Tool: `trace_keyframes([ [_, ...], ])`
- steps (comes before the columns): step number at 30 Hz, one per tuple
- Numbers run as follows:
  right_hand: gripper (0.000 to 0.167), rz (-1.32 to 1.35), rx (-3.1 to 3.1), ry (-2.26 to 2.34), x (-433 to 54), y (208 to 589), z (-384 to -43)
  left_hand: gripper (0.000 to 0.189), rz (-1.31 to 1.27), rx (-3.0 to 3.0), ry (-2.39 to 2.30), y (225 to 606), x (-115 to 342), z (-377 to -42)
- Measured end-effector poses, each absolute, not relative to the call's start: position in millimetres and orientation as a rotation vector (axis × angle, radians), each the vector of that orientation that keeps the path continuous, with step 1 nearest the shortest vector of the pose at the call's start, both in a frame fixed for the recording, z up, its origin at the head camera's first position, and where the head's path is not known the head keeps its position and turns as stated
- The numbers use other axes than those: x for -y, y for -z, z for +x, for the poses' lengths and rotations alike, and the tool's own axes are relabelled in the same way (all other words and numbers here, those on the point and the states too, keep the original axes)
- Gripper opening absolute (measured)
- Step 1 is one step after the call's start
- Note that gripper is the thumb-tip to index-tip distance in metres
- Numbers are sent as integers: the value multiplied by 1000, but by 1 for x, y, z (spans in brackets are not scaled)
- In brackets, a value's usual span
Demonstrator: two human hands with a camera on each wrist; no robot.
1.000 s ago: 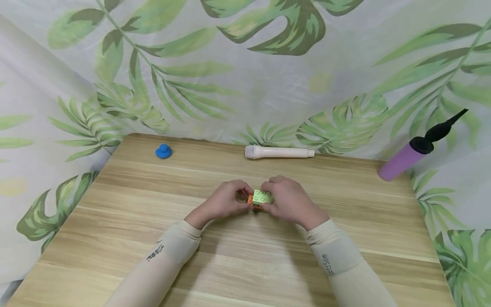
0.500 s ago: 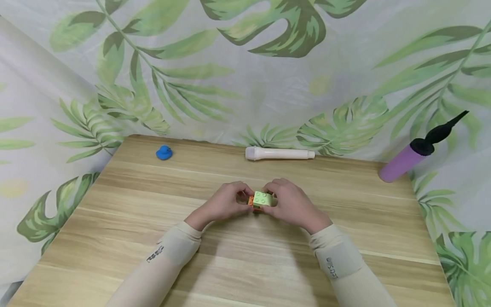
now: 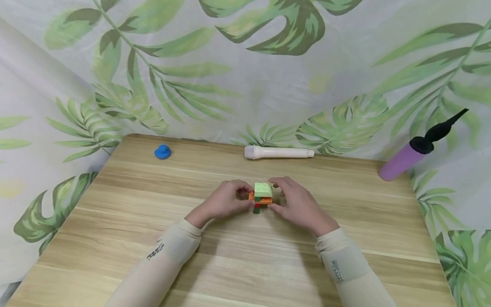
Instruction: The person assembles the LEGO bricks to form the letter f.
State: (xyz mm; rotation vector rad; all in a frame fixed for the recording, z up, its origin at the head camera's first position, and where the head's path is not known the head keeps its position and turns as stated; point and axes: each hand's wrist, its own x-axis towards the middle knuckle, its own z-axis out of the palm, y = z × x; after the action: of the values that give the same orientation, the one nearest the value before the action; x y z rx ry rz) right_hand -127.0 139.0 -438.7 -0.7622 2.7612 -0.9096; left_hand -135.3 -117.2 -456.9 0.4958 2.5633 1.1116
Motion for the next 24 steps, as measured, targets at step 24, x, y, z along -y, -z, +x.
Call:
trace_keyframes([
  [24, 48, -730, -2814, 792, -148, 456, -134, 26, 402, -2436, -1008, 462, 99, -151],
])
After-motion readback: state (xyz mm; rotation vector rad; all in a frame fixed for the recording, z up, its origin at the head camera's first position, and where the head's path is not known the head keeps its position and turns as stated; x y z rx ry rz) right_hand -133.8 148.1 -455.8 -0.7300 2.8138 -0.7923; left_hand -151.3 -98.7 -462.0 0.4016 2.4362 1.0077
